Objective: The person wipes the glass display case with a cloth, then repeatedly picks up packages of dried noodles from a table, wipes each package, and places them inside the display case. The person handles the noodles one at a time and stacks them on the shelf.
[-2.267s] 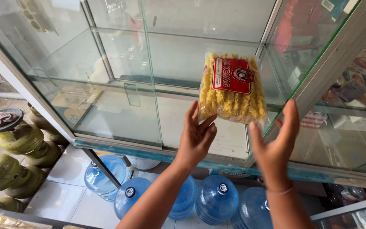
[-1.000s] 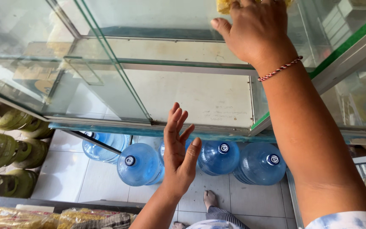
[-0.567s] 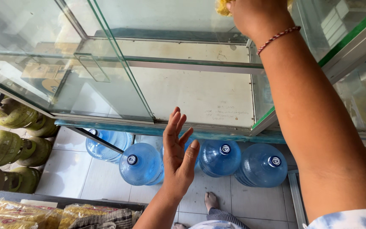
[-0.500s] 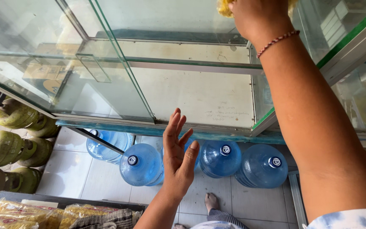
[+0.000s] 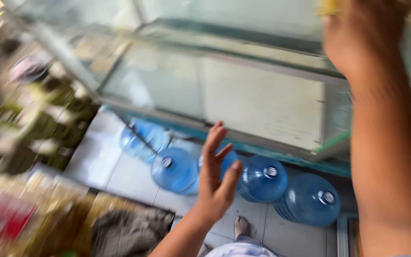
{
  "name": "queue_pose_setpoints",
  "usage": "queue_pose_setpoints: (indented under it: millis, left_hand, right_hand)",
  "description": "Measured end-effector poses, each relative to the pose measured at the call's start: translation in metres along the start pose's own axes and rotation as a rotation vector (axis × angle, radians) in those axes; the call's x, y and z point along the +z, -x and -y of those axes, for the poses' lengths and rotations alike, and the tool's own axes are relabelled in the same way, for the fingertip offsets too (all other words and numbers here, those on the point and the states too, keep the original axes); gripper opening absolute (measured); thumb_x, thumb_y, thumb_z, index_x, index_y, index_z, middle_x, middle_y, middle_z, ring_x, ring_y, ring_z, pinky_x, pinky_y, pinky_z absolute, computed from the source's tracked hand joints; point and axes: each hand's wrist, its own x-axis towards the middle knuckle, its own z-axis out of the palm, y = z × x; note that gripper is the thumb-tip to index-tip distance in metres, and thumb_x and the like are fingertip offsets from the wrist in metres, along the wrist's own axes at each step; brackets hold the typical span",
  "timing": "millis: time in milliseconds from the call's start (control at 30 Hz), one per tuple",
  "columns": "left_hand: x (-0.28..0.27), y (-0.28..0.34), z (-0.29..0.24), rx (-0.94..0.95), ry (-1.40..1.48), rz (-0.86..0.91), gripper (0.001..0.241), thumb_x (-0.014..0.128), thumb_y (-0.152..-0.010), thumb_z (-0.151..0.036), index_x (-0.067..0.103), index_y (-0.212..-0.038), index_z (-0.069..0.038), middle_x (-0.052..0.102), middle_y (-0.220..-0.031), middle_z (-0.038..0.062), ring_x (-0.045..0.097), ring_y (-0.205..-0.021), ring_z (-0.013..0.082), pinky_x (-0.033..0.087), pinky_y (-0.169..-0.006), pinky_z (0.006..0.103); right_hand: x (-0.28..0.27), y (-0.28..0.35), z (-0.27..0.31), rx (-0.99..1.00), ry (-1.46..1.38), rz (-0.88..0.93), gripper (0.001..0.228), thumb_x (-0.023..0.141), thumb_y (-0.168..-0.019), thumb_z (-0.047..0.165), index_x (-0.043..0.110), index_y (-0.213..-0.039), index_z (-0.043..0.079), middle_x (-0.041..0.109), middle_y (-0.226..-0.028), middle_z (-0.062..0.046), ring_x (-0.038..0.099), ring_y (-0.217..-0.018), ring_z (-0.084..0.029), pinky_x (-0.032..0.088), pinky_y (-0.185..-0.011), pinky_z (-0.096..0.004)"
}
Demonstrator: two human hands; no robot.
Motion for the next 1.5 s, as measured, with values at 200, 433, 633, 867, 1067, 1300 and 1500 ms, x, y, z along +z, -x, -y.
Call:
queue_pose_setpoints:
  millis: [200,433,633,867,1067,1300,1500]
  left_hand:
    - [-0.045,0.068,0.001,0.201,-0.341,-0.121,0.064,0.062,-0.102,-0.001,0.036,-0.16,-0.007,0.033,-0.172,0.017,0.031,-0.161,0.0312,0.022,-0.138,0.0455]
    - [-0.104,0.207,0.01,-0.141,-0.407,-0.538,0.061,0.062,-0.096,0.0,0.042,-0.153,-0.005,0.033,-0.168,0.02,0.033,-0.157,0.0323,0.03,-0.125,0.0421]
    - [-0.137,0.304,0.039,-0.367,-0.419,-1.003,0.063,0.063,-0.09,-0.006,0.043,-0.149,-0.007,0.034,-0.163,0.015,0.039,-0.147,0.0268,0.039,-0.114,0.0395]
    - [-0.177,0.345,0.104,-0.598,0.128,-1.243,0.073,0.059,-0.095,-0.011,0.03,-0.161,-0.011,0.036,-0.156,0.021,0.03,-0.141,0.0333,0.028,-0.114,0.0458]
    - [-0.2,0.336,0.131,-0.628,0.31,-1.196,0.077,0.061,-0.092,-0.017,0.029,-0.162,-0.01,0.054,-0.127,0.011,0.046,-0.114,0.0205,0.037,-0.1,0.0361]
    - [-0.224,0.308,0.102,-0.621,0.547,-1.154,0.063,0.065,-0.089,-0.029,0.047,-0.145,-0.006,0.067,-0.117,0.01,0.066,-0.098,0.0197,0.055,-0.086,0.0383]
    - [-0.232,0.273,0.091,-0.756,0.479,-0.985,0.06,0.069,-0.087,-0.032,0.048,-0.139,-0.01,0.069,-0.122,0.006,0.07,-0.109,0.0198,0.059,-0.088,0.0386]
  right_hand:
    - [-0.015,0.099,0.182,-0.173,-0.476,-0.105,0.052,0.065,-0.106,0.008,0.047,-0.151,-0.01,0.044,-0.157,-0.031,0.041,-0.149,-0.047,0.03,-0.127,-0.055]
    - [0.029,0.189,0.417,-0.496,-1.221,0.475,0.051,0.074,-0.09,0.016,0.061,-0.138,0.009,0.06,-0.143,-0.017,0.054,-0.137,-0.036,0.042,-0.116,-0.045]
    - [0.05,0.244,0.509,-0.957,-0.83,0.88,0.088,0.085,-0.073,0.036,0.048,-0.151,0.019,0.035,-0.159,-0.023,0.032,-0.141,-0.053,0.031,-0.107,-0.062]
    - [0.135,0.272,0.502,-0.341,-1.174,0.909,0.066,0.07,-0.087,0.018,0.051,-0.149,0.009,0.052,-0.152,-0.02,0.051,-0.138,-0.034,0.041,-0.114,-0.042]
    - [0.164,0.277,0.479,0.271,-1.44,1.554,0.052,0.064,-0.095,0.025,0.055,-0.144,0.008,0.072,-0.121,-0.003,0.064,-0.104,-0.01,0.052,-0.09,-0.028]
    - [0.148,0.276,0.463,0.547,-1.548,1.667,0.054,0.063,-0.095,0.021,0.052,-0.146,0.008,0.071,-0.116,-0.005,0.066,-0.096,-0.012,0.055,-0.081,-0.029]
    - [0.144,0.3,0.446,0.487,-1.649,1.57,0.054,0.063,-0.095,0.021,0.053,-0.146,0.004,0.071,-0.118,-0.007,0.067,-0.1,-0.014,0.055,-0.086,-0.03]
